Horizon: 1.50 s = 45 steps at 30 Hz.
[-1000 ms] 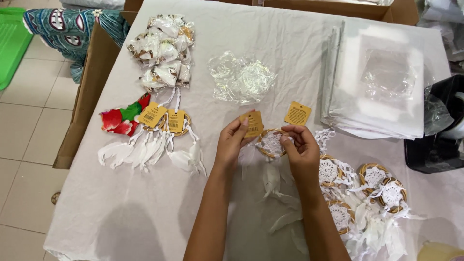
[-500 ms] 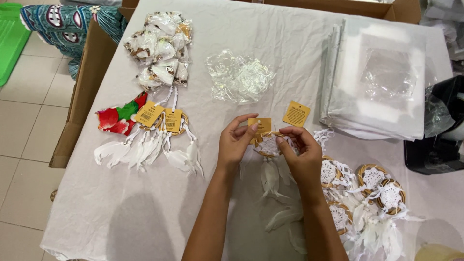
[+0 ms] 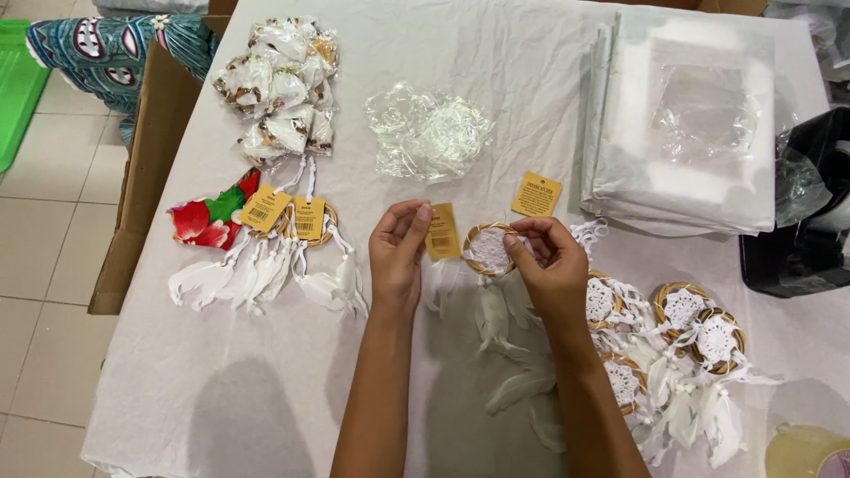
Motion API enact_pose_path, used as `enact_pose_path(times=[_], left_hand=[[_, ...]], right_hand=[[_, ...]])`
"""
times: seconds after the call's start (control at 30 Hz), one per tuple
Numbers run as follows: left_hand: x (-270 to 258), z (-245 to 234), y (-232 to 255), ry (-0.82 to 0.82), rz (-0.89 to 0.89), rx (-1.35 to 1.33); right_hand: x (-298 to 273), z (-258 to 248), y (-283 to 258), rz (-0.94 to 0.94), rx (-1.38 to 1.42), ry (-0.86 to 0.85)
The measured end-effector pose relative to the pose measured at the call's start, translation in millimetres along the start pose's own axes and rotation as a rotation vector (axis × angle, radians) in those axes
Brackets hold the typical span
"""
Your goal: Attaching price tags to small dreamcatcher ornaments by threading the string through the tag
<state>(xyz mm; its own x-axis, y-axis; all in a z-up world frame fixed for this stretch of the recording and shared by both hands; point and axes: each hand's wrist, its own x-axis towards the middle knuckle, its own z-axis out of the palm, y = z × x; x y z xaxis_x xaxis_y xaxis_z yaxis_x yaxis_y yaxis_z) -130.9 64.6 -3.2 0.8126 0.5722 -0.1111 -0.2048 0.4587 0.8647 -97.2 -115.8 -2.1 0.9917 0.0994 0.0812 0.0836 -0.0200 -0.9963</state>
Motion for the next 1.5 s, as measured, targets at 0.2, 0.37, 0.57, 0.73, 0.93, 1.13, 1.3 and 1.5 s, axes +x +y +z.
enact_pose_path(times=[0.2,0.37,0.57,0.73,0.93,1.13,1.3,1.5], left_hand=[[-12.3,14.7,-3.6,-0.103,0.065,0.214],[-11.6,11.5,-22.8,-0.141,0.17,0.385],[-15.9,21.0,-15.7,-0.169,0.093,0.312],[-22.0,28.7,-6.1,-0.158,0.007,0.26],[-20.4,26.6,-7.1,-0.142,0.024,0.238],[-16.0,15.7,-2.2,-0.346,-0.079,0.314],[-11.3,10.9,-11.6,-0.317,-0.086,0.367],[-10.3,9.7,-8.9,-0.252,-0.12,0.351]], right_hand=[[-3.9,5.0,-13.4,0.041,0.039,-0.005],[-1.3,2.4,-8.1,0.043,0.067,-0.003],[-3.9,4.6,-15.9,0.079,0.121,-0.019],[-0.3,0.4,-6.7,0.096,0.127,-0.036],[-5.9,8.2,-20.2,0.064,0.15,-0.06],[-5.6,6.4,-15.0,0.047,0.136,-0.014],[-4.5,6.7,-9.1,0.015,0.081,-0.002],[-7.5,-19.6,-17.4,-0.372,-0.468,0.09]])
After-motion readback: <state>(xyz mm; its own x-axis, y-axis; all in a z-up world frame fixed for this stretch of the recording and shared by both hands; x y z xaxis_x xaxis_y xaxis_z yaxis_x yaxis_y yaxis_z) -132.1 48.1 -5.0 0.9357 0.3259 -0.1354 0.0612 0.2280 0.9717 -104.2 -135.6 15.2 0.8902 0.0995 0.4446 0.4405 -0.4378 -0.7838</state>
